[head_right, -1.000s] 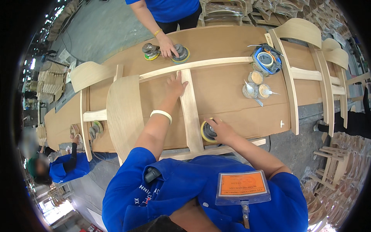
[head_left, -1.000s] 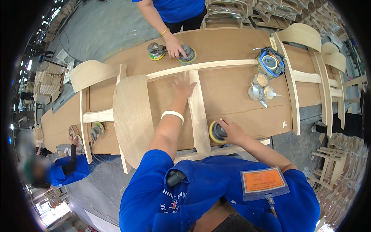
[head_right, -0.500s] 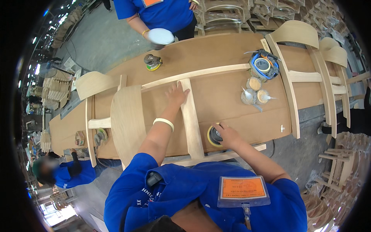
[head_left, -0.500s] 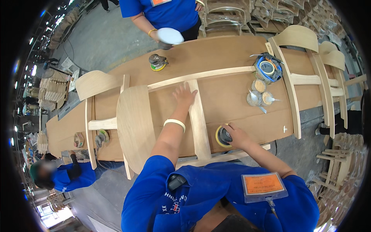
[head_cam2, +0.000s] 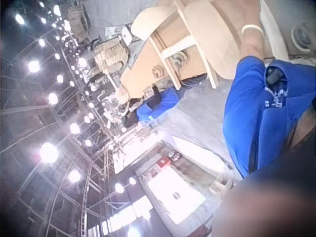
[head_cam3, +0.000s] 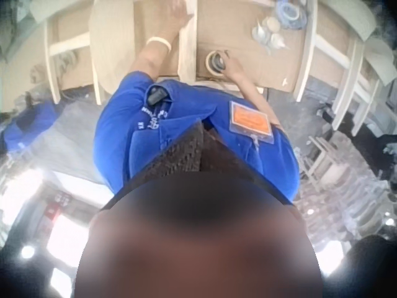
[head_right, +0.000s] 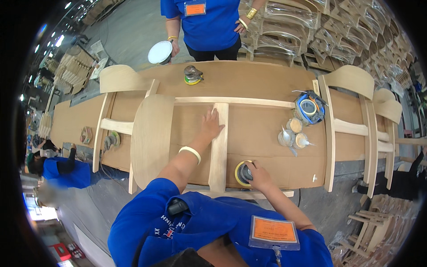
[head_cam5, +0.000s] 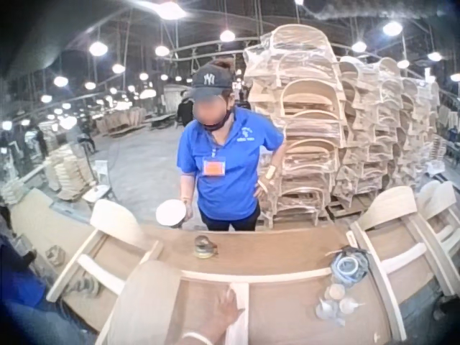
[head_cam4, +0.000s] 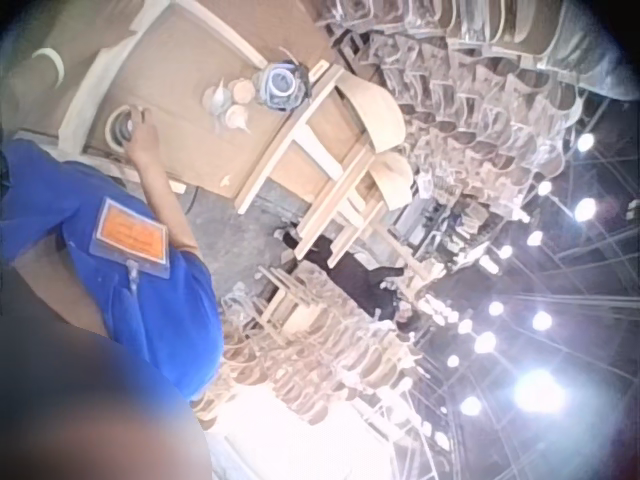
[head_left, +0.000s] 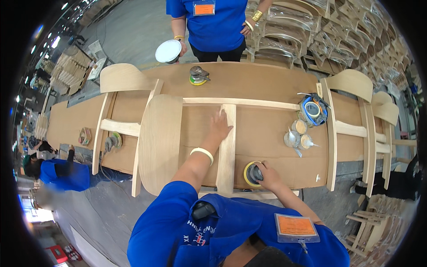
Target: The person uses a handheld orbital sander to smooth the surfaces of a wooden chair frame. They reposition the chair multiple times to access different areas, then inspect the finished piece by holding it up and running a hand along the edges.
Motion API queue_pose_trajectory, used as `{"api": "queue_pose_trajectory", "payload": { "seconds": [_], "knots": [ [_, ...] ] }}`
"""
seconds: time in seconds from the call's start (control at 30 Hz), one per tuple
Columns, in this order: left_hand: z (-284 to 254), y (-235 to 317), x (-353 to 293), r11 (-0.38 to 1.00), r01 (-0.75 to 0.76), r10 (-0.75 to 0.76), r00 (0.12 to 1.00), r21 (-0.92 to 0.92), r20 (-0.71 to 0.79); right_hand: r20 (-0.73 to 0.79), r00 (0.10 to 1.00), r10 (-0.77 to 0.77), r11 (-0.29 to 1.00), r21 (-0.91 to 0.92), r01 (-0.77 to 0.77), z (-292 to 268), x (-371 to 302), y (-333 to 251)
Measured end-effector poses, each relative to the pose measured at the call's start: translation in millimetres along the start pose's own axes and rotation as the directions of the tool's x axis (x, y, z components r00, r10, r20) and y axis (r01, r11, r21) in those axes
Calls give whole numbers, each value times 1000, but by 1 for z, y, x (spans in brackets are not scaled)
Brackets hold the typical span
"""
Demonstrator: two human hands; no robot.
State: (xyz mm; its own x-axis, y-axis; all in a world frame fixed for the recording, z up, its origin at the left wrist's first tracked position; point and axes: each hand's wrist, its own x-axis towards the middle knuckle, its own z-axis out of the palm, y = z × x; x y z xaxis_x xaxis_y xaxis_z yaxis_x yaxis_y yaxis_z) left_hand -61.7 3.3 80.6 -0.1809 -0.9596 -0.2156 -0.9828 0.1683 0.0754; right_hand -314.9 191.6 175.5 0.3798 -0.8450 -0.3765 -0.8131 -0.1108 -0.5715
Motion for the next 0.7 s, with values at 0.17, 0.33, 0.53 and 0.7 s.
{"api": "queue_pose_trajectory", "payload": {
  "seconds": [0.17,0.33,0.53,0.7],
  "knots": [
    [2,-1,-53,988,-154,153,987,10,54,-62,994,-88,994,-64,84,0,18,-17],
    [-53,-32,-132,854,12,-85,990,-520,-116,144,950,-278,885,-345,312,16,61,-36],
    [-133,-145,-215,868,-5,-419,527,-496,-739,64,985,-163,931,-322,175,22,156,-49],
    [-134,-168,-235,895,240,-446,438,-377,-781,-130,983,-130,951,-298,87,-10,240,-47]
  ]
}}
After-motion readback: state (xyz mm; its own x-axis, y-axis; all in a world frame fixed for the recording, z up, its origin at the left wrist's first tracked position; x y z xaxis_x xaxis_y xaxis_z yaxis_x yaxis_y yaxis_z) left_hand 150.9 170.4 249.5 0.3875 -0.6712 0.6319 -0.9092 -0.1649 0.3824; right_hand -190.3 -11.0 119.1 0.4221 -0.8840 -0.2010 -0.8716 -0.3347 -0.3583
